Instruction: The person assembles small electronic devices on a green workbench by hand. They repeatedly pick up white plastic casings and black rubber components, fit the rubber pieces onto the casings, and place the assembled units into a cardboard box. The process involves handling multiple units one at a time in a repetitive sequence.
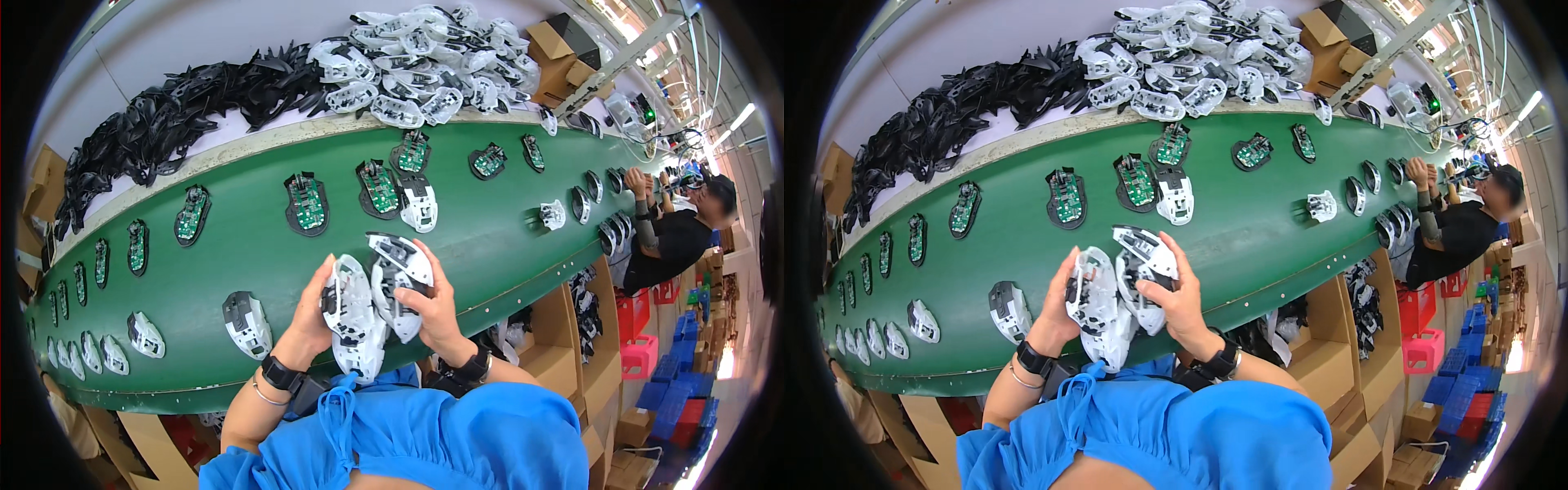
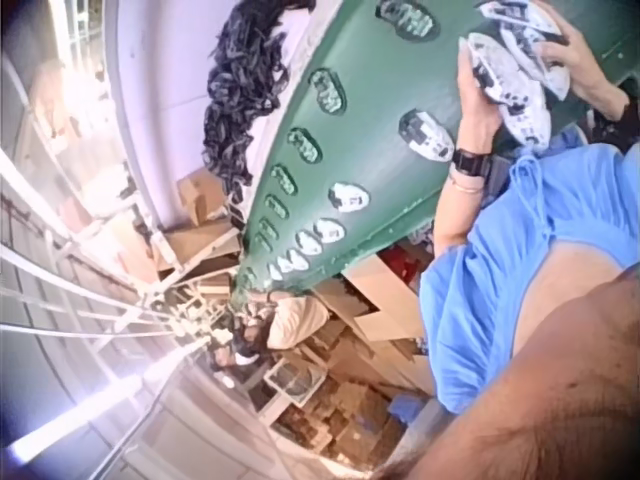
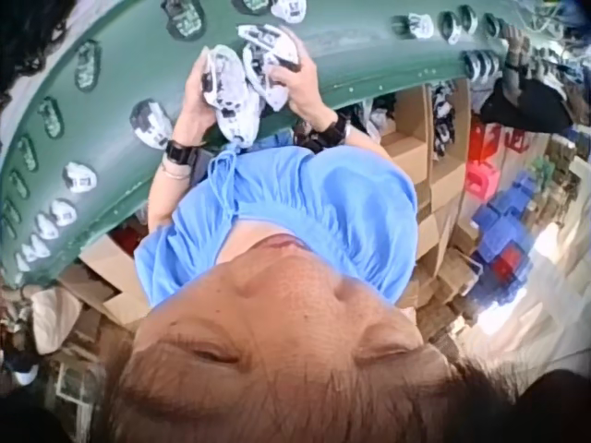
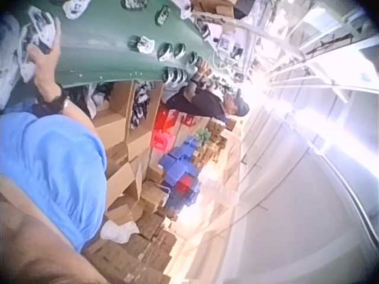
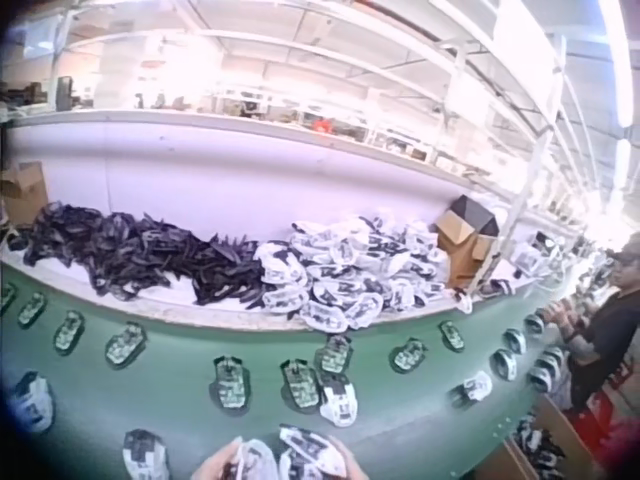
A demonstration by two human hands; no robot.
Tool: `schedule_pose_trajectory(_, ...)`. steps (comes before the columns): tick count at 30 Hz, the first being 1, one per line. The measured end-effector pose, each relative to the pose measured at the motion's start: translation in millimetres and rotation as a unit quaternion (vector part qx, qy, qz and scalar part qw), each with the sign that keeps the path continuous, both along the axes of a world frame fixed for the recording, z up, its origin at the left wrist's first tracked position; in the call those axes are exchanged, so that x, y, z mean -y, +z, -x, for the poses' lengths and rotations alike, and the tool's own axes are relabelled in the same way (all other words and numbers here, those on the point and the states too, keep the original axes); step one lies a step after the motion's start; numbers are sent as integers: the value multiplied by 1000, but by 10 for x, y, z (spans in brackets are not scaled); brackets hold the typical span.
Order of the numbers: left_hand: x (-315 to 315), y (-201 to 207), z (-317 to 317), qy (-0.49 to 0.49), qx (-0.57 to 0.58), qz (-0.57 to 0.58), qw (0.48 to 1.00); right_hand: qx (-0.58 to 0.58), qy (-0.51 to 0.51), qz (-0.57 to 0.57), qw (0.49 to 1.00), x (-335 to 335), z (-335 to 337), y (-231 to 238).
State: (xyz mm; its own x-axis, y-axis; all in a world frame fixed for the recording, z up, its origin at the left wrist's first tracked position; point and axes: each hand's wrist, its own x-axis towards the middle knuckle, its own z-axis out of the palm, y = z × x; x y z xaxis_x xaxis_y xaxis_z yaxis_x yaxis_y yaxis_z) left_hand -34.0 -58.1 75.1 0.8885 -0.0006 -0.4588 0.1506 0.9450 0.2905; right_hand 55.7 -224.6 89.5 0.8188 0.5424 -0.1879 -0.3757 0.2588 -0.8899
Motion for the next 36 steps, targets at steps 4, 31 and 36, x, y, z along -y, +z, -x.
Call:
schedule_pose_trajectory(4, -42, 129, -301, 4, 16, -29, 999, 96, -11, -12, 995, -61, -223, -8)
schedule_pose_trajectory(31, 560, 10, 2467, 683, 134, -263, 668, 346, 495, -205, 770, -1527, 1580, 486)
schedule_pose_trajectory(36, 1134, -919, 3736, 762, 120, -105, 627, 215, 651, -132, 716, -1517, 3146, -572)
